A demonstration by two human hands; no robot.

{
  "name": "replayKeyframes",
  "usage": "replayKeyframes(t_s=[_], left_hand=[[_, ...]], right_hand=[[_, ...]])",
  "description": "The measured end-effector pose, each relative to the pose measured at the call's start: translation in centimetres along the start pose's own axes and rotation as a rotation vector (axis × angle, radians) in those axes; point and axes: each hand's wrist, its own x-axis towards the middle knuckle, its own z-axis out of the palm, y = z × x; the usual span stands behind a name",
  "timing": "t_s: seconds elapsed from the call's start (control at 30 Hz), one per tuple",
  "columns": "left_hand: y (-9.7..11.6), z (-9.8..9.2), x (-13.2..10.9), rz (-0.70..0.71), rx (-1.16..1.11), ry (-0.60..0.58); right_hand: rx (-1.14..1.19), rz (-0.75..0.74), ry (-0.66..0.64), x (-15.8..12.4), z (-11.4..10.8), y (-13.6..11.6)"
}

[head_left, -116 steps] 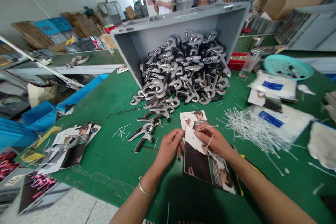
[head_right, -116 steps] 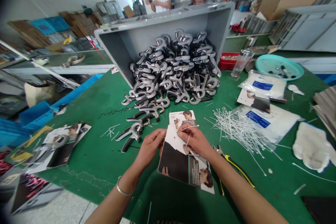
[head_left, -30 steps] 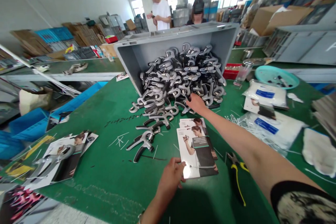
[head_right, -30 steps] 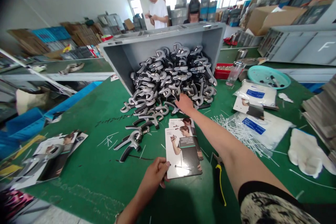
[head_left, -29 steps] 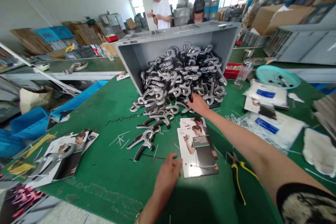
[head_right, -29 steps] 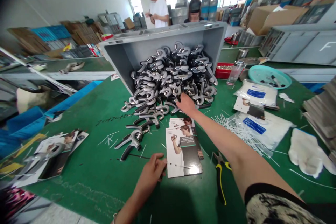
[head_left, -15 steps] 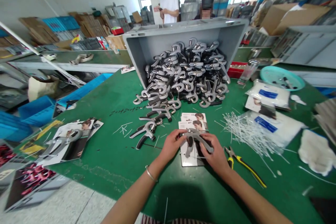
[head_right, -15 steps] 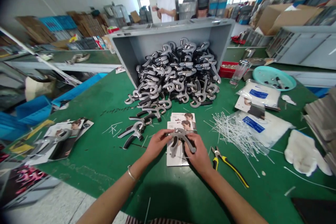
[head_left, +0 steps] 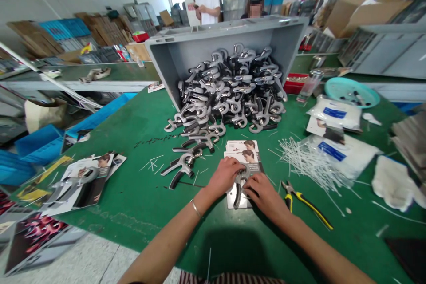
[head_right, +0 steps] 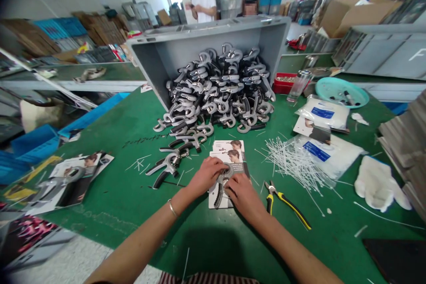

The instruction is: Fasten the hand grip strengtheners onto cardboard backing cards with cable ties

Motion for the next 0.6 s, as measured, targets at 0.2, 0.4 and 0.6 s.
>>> replayKeyframes(t_s=[0.2, 0.4, 0.6], left_hand=[[0.9, -0.3, 1.2, -0.007, 0.23, -0.046], [1.5, -0.3, 2.0, 0.016, 0.357, -0.08], [1.4, 0.1, 0.3, -0.11, 0.034, -0.002]], right_hand=[[0.205, 0.113, 0.139, 1.4, 0.4, 0.6], [0.337, 0.242, 0.29, 3.0, 1.1, 2.0], [0.221, 0.191, 0.18, 2.3, 1.1, 2.3]])
